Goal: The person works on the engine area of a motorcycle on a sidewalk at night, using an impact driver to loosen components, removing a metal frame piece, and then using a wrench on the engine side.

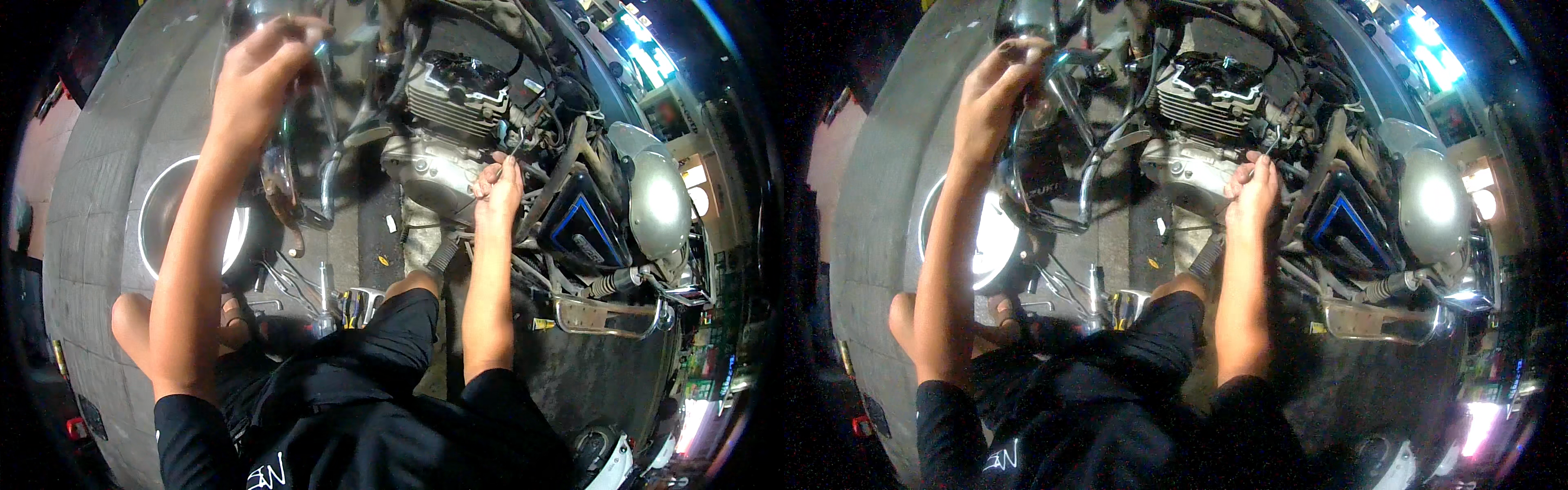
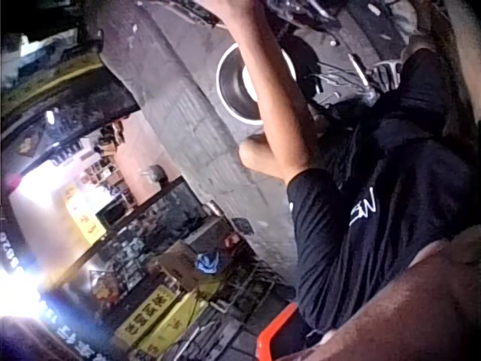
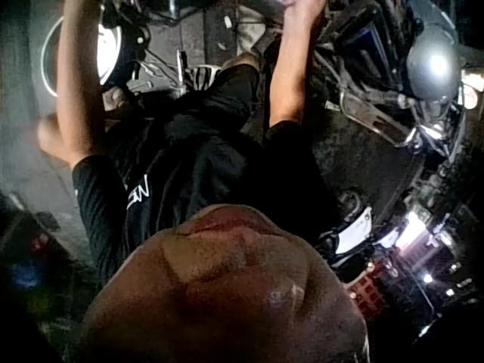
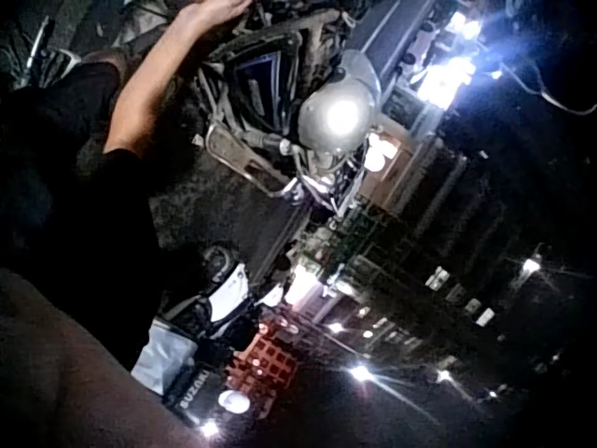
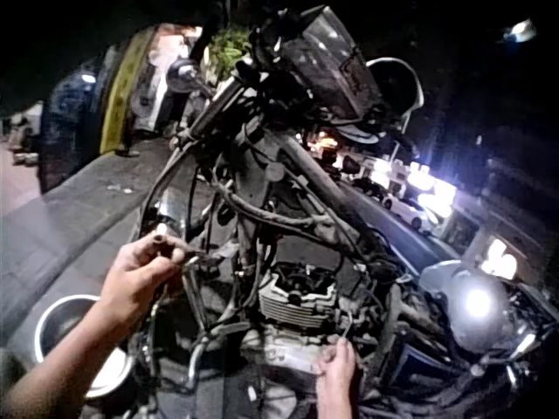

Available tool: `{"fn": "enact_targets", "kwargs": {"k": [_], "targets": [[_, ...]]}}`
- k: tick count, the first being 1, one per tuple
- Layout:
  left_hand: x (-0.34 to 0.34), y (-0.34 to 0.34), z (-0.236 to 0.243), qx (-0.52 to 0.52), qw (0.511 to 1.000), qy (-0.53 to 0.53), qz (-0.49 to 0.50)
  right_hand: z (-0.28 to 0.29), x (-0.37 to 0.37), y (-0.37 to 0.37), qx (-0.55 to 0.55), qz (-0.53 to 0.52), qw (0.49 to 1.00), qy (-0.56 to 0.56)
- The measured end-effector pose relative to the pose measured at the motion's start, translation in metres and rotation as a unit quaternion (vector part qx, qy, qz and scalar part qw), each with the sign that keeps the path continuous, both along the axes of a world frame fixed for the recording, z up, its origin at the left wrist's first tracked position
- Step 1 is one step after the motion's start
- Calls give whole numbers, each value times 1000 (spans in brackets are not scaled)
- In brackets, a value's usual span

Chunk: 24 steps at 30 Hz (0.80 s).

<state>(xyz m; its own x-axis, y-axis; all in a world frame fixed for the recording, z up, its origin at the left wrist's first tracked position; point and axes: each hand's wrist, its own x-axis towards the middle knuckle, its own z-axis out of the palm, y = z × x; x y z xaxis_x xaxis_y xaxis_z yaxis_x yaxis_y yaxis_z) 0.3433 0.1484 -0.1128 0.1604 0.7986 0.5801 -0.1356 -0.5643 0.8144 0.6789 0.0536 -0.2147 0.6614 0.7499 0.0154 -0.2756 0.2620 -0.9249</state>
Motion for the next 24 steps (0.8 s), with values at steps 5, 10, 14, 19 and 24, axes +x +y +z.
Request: {"fn": "enact_targets", "kwargs": {"k": [5, 10, 14, 19, 24], "targets": [[-3, -1, -1, -30, 1000, 9, -3, 30, 13, 1, 40, 152, 965, 210], [-2, -1, -2, -32, 999, -22, -32, 15, 12, 8, 102, 169, 955, 222], [0, 2, -4, -31, 998, -27, -37, 10, 24, -2, 127, 227, 932, 252], [-4, -1, -4, 15, 1000, 15, 21, 13, 24, -3, 118, 228, 933, 252], [1, -6, 3, -26, 1000, 3, 3, -34, 21, 10, -19, -58, 977, -204]]}}
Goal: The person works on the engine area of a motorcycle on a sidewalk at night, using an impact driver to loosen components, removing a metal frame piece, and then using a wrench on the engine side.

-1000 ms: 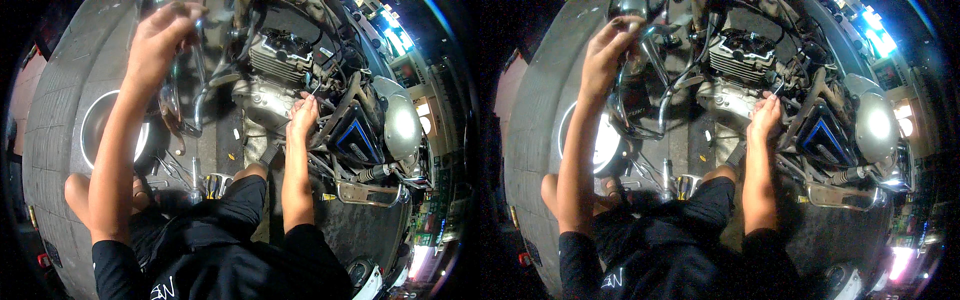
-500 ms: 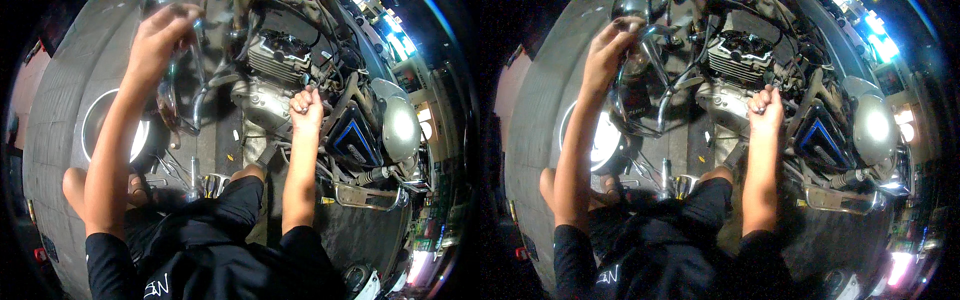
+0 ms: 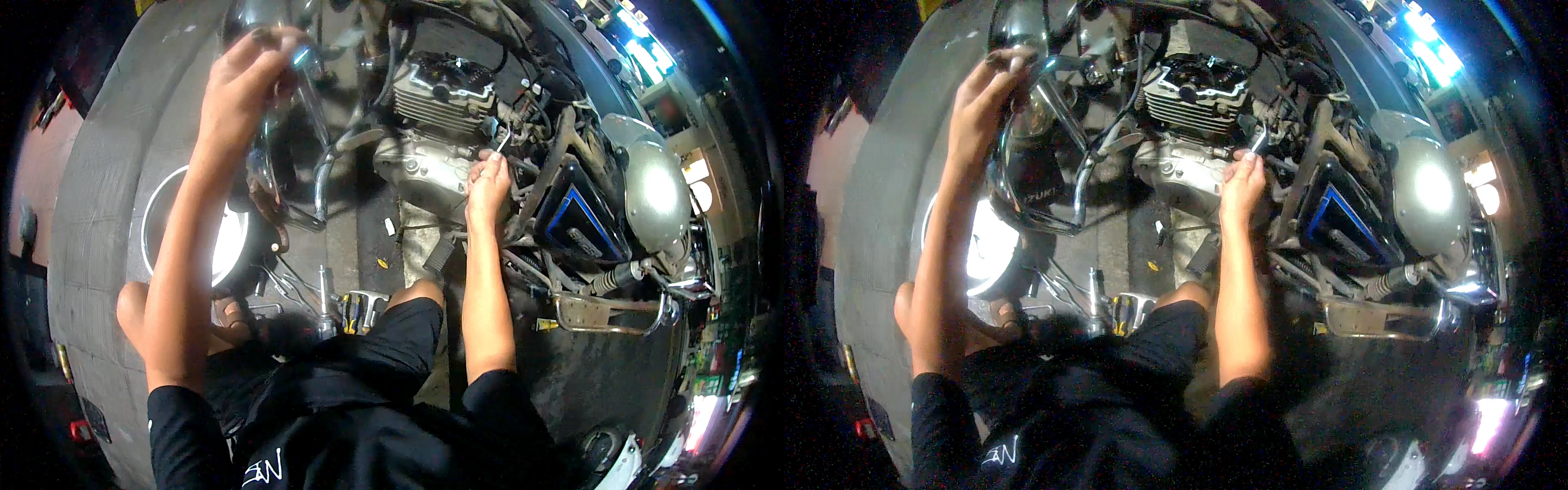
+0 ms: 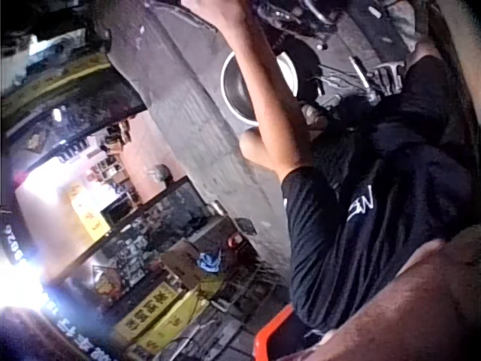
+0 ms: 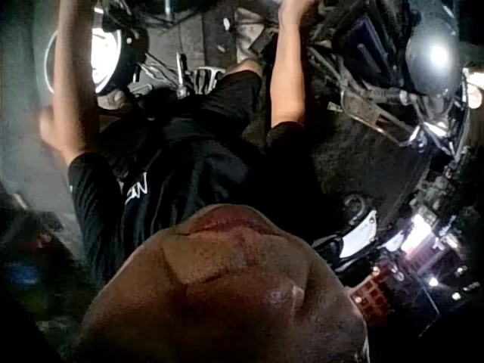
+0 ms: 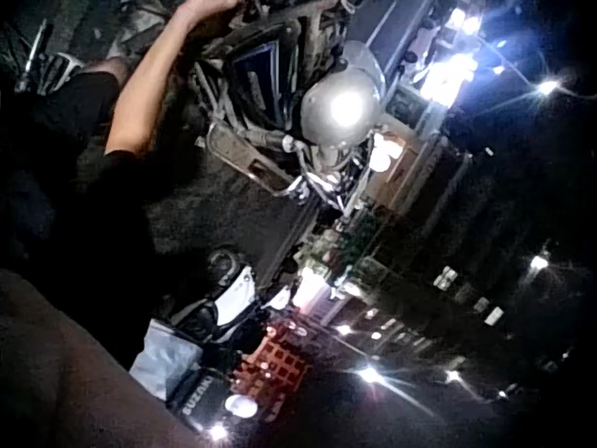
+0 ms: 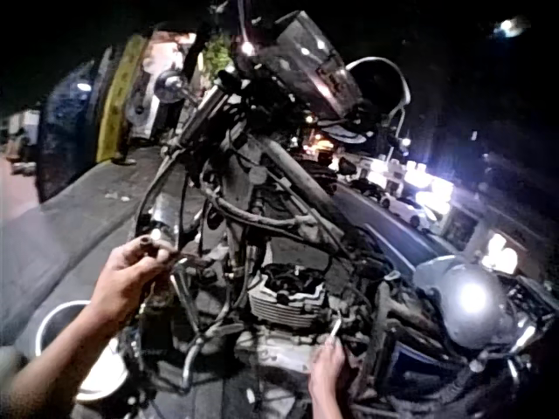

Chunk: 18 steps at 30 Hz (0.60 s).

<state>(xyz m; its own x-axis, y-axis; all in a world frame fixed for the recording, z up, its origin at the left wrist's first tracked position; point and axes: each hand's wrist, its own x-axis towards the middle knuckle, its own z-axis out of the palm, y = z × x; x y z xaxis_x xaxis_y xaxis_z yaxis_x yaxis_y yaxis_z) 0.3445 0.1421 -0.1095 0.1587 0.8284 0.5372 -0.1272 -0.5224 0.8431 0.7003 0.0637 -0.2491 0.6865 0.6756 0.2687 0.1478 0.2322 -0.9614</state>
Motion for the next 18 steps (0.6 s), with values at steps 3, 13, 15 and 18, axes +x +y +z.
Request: {"fn": "enact_targets", "kwargs": {"k": [3, 13, 15, 18], "targets": [[-3, 2, -2, -40, 999, -27, -16, 8, -15, 3, 40, 20, 991, 126], [-3, 3, 0, -22, 1000, 13, -12, 7, -17, 0, 87, 52, 971, 217], [-4, 4, -3, -32, 999, -4, -7, 6, -8, -5, 90, 110, 960, 240], [4, 0, 1, -56, 998, -29, 20, 4, -2, -4, 97, 104, 953, 267]]}}
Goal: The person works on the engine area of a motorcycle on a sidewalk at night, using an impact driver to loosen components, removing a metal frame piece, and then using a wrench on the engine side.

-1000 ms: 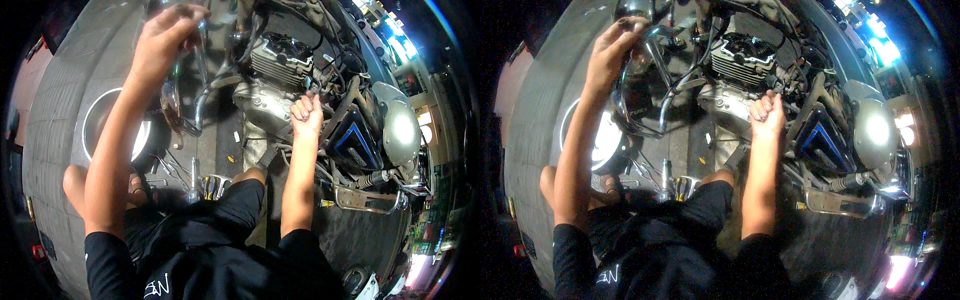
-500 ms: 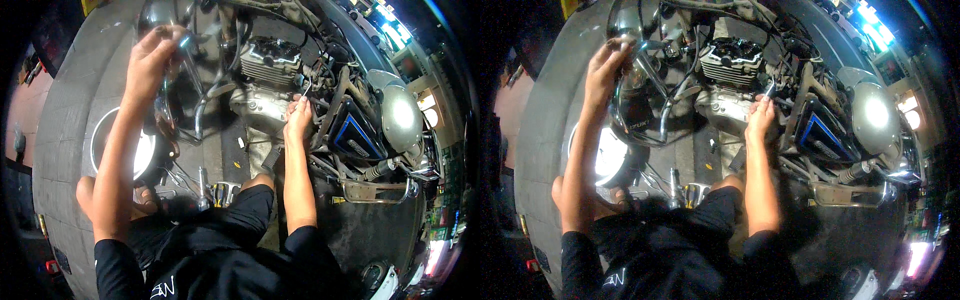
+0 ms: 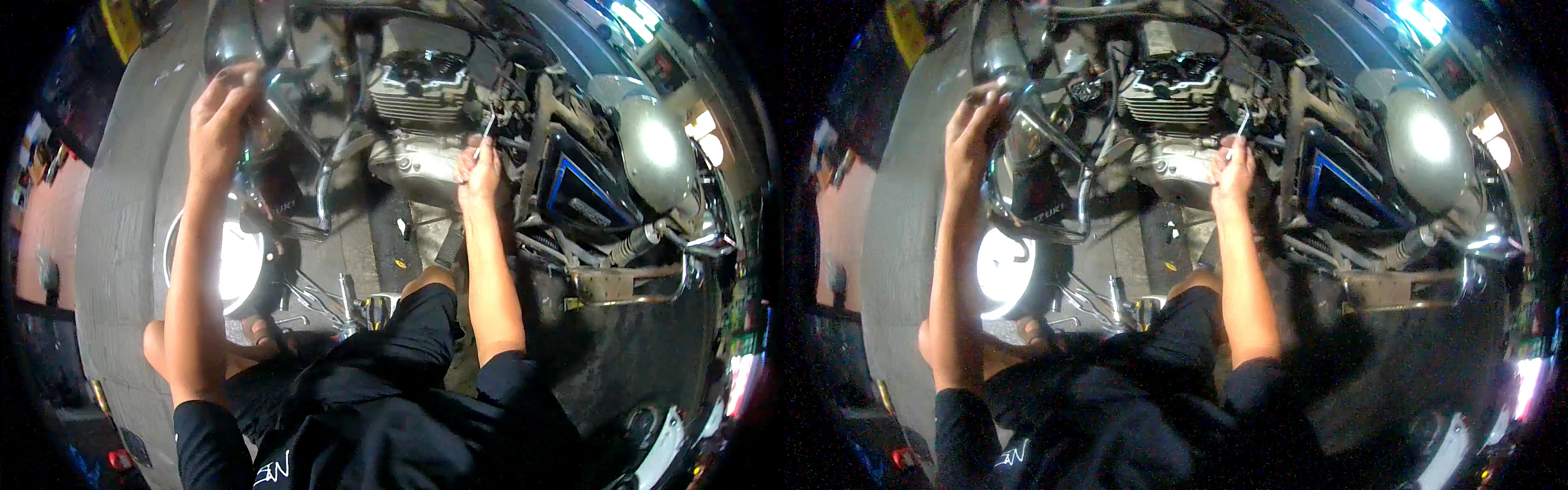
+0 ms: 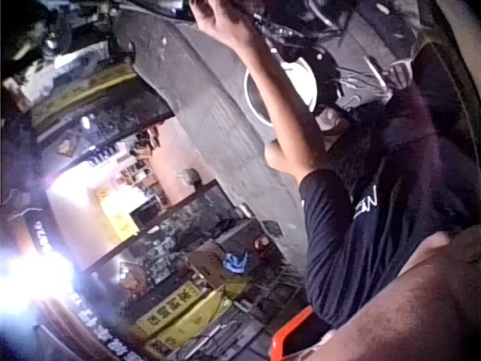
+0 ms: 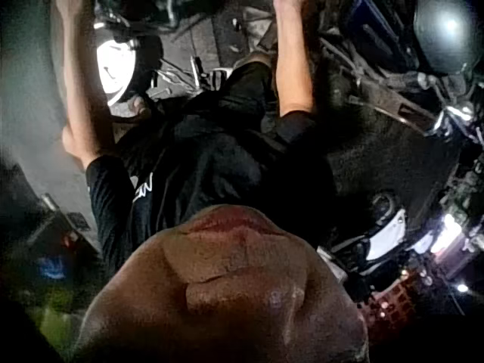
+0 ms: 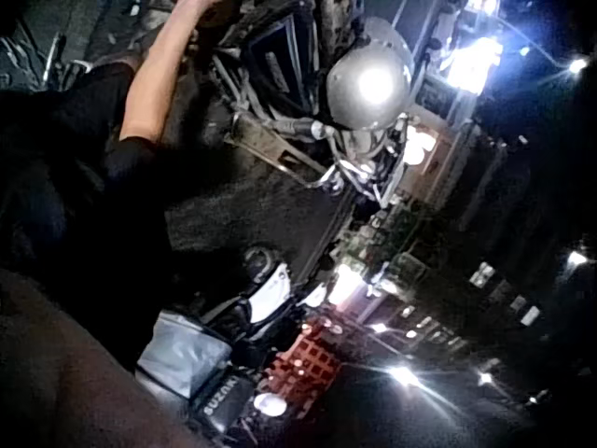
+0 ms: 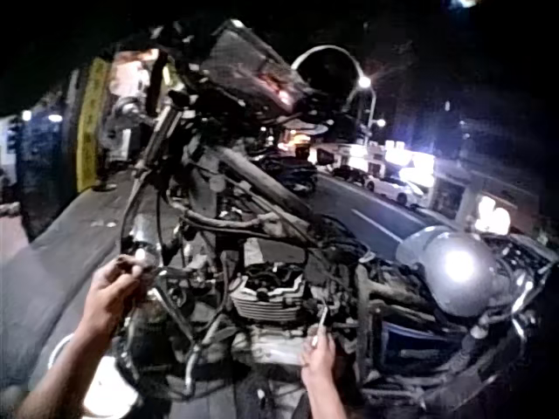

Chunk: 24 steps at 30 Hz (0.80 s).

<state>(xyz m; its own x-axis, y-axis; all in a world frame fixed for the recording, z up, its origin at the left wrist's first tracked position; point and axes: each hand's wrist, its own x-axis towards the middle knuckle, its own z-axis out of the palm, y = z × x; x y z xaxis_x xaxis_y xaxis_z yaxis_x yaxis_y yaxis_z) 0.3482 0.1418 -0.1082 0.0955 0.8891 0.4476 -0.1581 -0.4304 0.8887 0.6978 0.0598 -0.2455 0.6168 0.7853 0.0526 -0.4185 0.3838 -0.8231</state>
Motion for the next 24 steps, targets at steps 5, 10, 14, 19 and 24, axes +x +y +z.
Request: {"fn": "enact_targets", "kwargs": {"k": [5, 10, 14, 19, 24], "targets": [[0, 0, 2, -5, 1000, 0, -25, 2, -33, 18, 71, -56, 992, 87], [-8, 8, 0, -4, 1000, 14, -20, -2, -82, 8, 64, 1, 988, 141], [-11, 13, -6, -8, 999, 8, -36, -16, -94, -21, 0, -2, 999, 36], [-11, 11, -4, 12, 999, 31, -30, -12, -67, -29, 1, -57, 997, -42], [-14, 15, -6, 5, 999, 16, -42, 3, -38, -18, -52, -44, 996, -60]]}}
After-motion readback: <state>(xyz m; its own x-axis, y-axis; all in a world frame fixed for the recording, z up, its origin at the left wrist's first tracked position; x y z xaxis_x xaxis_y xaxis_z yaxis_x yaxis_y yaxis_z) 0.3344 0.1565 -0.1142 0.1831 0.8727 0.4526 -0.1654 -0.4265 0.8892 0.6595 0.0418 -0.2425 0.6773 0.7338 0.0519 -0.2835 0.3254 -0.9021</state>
